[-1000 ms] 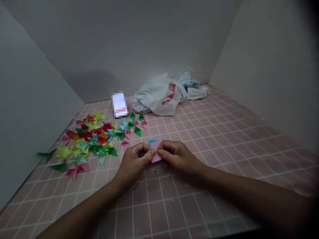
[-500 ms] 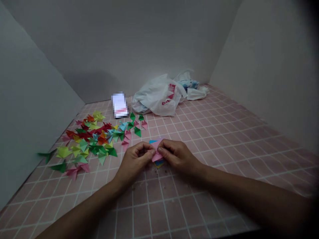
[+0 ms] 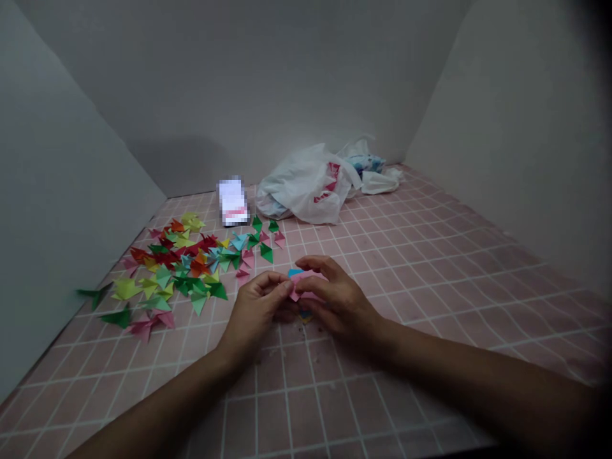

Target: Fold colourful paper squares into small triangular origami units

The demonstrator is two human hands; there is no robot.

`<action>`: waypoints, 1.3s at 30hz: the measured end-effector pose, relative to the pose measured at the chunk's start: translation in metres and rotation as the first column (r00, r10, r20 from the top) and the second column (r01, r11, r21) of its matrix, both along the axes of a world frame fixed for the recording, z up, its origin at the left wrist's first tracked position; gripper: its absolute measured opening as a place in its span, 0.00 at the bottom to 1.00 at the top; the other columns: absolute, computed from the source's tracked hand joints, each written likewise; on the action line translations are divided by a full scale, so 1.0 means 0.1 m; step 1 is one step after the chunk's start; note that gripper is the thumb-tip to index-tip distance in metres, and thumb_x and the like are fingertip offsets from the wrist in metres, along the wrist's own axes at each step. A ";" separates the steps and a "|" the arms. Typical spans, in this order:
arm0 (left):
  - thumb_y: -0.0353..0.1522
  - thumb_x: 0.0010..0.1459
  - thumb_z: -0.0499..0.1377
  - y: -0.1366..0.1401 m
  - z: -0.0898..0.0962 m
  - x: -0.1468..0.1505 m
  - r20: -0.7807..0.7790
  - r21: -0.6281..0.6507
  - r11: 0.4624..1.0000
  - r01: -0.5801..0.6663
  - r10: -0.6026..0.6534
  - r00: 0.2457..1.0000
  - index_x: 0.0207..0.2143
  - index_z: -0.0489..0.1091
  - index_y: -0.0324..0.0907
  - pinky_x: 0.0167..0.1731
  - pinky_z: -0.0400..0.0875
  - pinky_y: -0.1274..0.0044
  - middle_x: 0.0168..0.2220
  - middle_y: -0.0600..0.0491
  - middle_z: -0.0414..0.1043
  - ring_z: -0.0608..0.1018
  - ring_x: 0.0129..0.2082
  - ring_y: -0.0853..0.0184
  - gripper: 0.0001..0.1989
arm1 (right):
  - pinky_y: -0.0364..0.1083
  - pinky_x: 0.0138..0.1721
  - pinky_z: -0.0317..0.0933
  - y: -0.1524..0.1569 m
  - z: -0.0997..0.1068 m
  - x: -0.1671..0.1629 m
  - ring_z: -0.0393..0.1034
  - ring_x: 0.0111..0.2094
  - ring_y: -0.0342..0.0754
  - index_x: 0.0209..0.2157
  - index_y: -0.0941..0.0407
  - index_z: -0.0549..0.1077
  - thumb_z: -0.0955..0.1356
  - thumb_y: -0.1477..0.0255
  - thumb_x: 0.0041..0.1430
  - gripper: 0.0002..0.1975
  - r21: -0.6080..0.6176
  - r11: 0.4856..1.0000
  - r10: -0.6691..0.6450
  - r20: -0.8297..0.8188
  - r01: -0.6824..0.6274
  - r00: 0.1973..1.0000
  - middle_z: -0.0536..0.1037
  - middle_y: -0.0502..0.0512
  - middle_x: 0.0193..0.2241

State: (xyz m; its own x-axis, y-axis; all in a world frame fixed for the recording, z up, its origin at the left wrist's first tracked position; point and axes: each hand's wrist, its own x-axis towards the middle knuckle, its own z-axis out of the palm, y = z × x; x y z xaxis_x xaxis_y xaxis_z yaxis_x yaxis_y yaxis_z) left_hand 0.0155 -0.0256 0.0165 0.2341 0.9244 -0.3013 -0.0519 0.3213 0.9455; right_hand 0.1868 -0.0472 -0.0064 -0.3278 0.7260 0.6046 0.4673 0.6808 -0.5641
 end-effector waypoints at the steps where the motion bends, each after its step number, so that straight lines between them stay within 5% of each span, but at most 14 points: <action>1: 0.39 0.46 0.68 -0.01 0.00 0.00 -0.002 0.000 1.000 0.002 -0.002 1.000 0.31 0.71 0.39 0.23 0.73 0.79 0.26 0.55 0.74 0.78 0.23 0.70 0.15 | 0.55 0.52 0.63 0.00 0.00 0.00 0.63 0.54 0.53 0.41 0.54 0.70 0.65 0.81 0.60 0.10 0.004 1.000 -0.005 0.001 0.005 1.000 0.66 0.60 0.51; 11: 0.38 0.43 0.71 -0.04 -0.07 0.03 0.099 -0.079 0.996 -0.038 0.046 0.994 0.31 0.70 0.38 0.28 0.76 0.76 0.26 0.54 0.76 0.80 0.24 0.68 0.17 | 0.55 0.50 0.64 -0.02 0.01 0.00 0.65 0.53 0.54 0.35 0.55 0.72 0.65 0.79 0.61 0.06 0.008 0.996 -0.090 -0.022 0.090 0.996 0.68 0.61 0.49; 21: 0.35 0.43 0.72 -0.08 -0.11 0.05 0.215 -0.119 0.991 -0.067 0.092 0.972 0.29 0.70 0.37 0.32 0.77 0.77 0.28 0.52 0.79 0.81 0.28 0.68 0.16 | 0.48 0.45 0.63 -0.02 0.00 -0.05 0.68 0.43 0.47 0.32 0.55 0.73 0.69 0.81 0.56 0.06 -0.257 0.963 -0.162 -0.296 0.085 0.941 0.71 0.54 0.38; 28: 0.36 0.42 0.73 -0.09 -0.14 0.06 0.221 -0.074 0.996 -0.058 0.073 0.973 0.28 0.71 0.38 0.36 0.78 0.75 0.26 0.54 0.79 0.82 0.28 0.68 0.16 | 0.45 0.35 0.61 -0.03 0.02 -0.07 0.67 0.34 0.45 0.29 0.56 0.71 0.67 0.78 0.56 0.03 -0.483 0.874 -0.240 -0.327 0.057 0.914 0.71 0.51 0.30; 39: 0.36 0.44 0.72 -0.10 -0.13 0.09 0.156 0.005 0.998 -0.058 0.057 0.986 0.28 0.72 0.37 0.34 0.77 0.78 0.26 0.52 0.80 0.81 0.28 0.69 0.15 | 0.45 0.32 0.58 -0.03 0.03 -0.09 0.64 0.31 0.44 0.25 0.56 0.68 0.68 0.75 0.53 0.05 -0.549 0.834 -0.308 -0.369 0.062 0.877 0.69 0.50 0.28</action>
State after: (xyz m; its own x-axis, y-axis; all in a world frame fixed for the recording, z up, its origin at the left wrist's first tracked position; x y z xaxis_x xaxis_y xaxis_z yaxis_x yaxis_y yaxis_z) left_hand 0.0241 -0.0354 0.0037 0.2237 0.9404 -0.2561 -0.2172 0.3042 0.9275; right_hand 0.1773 -0.0498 -0.0037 0.0458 0.9833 0.1763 0.1827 0.1653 -0.9692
